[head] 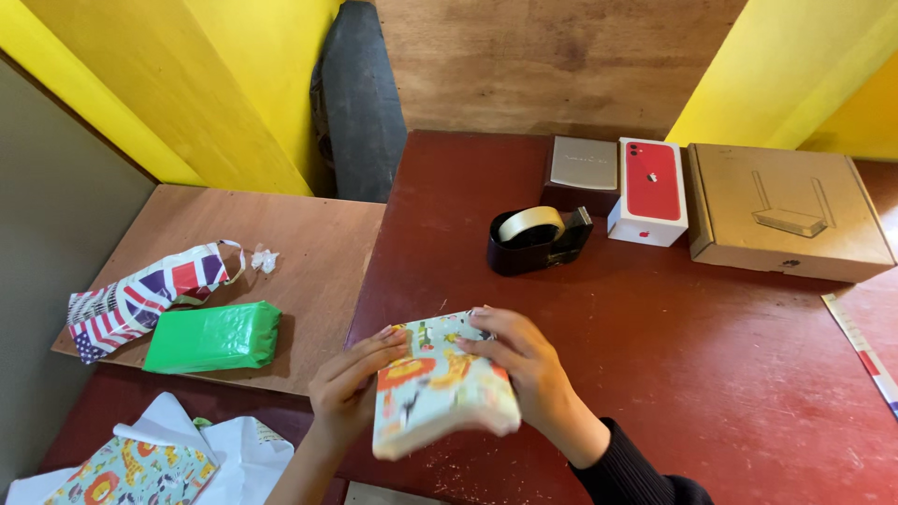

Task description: The person wraps a long rectangular item in patterned gift paper on a red table. They fold the paper around the item, crease the edges, and fold the ends to form a neat package. The person uses a tape dispenser to apply tape to secure the folds.

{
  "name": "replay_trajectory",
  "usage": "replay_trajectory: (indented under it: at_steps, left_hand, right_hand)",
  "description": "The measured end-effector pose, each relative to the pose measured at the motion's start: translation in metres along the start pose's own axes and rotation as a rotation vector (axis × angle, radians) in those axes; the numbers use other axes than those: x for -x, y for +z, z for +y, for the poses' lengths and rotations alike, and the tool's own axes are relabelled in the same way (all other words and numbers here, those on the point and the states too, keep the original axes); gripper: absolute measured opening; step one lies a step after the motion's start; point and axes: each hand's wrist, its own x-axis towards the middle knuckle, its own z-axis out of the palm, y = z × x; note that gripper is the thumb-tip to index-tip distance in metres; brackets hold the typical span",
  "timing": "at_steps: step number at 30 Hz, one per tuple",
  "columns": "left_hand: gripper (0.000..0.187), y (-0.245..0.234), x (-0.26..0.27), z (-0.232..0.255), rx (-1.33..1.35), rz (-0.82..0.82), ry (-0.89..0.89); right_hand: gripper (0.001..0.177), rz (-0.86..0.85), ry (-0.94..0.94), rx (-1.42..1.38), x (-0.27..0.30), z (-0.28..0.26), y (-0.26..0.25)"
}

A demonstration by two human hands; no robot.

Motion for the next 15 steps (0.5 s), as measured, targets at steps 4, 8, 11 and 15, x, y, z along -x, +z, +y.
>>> replay_trajectory:
  at_steps: [4, 8, 11, 15]
  left_hand:
    - [0.024, 0.010, 0.010, -0.002, -0.015, 0.113, -0.180]
    - [0.009, 0.016, 0.018, -0.002, -0.021, 0.151, -0.375]
    - [0.014, 0.017, 0.019, 0.003, 0.147, 0.157, -0.506]
    - [0.018, 0.019, 0.015, 0.009, 0.218, 0.168, -0.545]
  right_hand:
    - [0.019, 0.126, 0.118, -0.276, -0.007, 0.007, 0.010]
    - [0.017, 0.027, 0.461, -0.130, -0.012, 0.006, 0.013]
    - [0.019, 0.067, 0.463, -0.128, -0.017, 0.003, 0.010]
    - [0.022, 0.081, 0.449, -0.105, -0.023, 0.002, 0.010]
